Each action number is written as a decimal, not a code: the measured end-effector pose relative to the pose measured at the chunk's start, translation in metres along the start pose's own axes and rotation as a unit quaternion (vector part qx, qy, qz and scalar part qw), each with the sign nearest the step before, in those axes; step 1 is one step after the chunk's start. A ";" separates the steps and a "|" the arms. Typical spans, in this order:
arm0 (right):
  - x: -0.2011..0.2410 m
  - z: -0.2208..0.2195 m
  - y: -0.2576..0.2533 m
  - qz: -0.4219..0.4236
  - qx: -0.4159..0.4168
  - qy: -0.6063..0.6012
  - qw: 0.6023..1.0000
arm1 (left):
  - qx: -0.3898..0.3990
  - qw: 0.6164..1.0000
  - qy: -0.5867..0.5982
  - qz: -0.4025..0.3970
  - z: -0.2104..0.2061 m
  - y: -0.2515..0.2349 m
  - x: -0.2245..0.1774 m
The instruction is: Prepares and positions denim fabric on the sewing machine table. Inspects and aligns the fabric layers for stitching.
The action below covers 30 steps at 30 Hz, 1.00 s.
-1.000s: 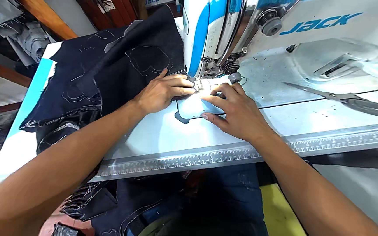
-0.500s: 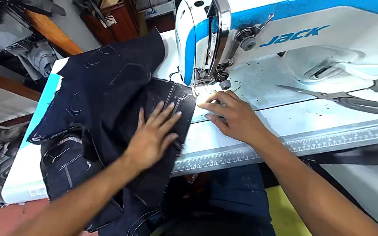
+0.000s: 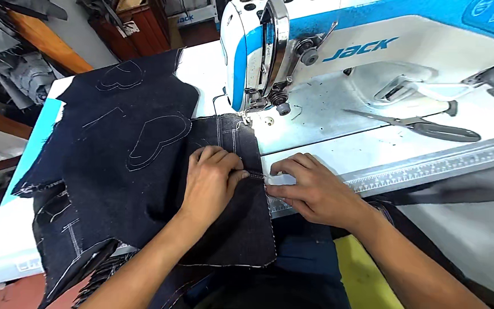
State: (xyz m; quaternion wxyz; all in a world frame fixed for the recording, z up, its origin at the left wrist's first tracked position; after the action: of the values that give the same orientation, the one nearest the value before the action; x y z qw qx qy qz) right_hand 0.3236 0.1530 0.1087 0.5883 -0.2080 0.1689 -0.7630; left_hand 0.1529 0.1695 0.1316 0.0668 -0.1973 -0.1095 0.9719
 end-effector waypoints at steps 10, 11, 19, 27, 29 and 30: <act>-0.001 -0.005 0.002 -0.028 0.007 -0.013 1.000 | 0.023 0.996 -0.045 -0.079 -0.017 0.036 -0.015; -0.003 -0.005 0.000 -0.031 0.013 -0.009 0.999 | 0.025 0.996 -0.041 -0.082 -0.019 0.034 -0.013; -0.039 0.002 -0.023 -0.021 0.027 0.030 0.999 | 0.032 0.993 -0.073 -0.091 -0.029 -0.006 -0.005; -0.088 -0.006 -0.044 -0.066 -0.014 -0.027 0.997 | 0.049 0.991 -0.091 -0.079 -0.037 -0.054 0.010; -0.091 -0.006 -0.040 -0.095 -0.050 -0.020 0.994 | 0.056 0.991 -0.094 -0.073 -0.039 -0.063 0.014; -0.089 -0.005 -0.038 -0.098 -0.058 -0.007 0.993 | 0.066 0.990 -0.104 -0.065 -0.040 -0.069 0.016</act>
State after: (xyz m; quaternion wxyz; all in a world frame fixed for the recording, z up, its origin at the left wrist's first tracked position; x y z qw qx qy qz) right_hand 0.3090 0.2491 0.1131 0.4990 -0.2629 0.1876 -0.8042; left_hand 0.1605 0.2462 0.1063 0.1310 -0.0827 -0.0637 0.9859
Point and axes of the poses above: each hand's wrist, its own y-axis away from the middle knuckle, its own z-axis out of the back of the hand, x = y × z, the point moved 9 cm from there along -y, towards the middle knuckle, and after that the axes turned 15 degrees about z, right-handed, at the moved point
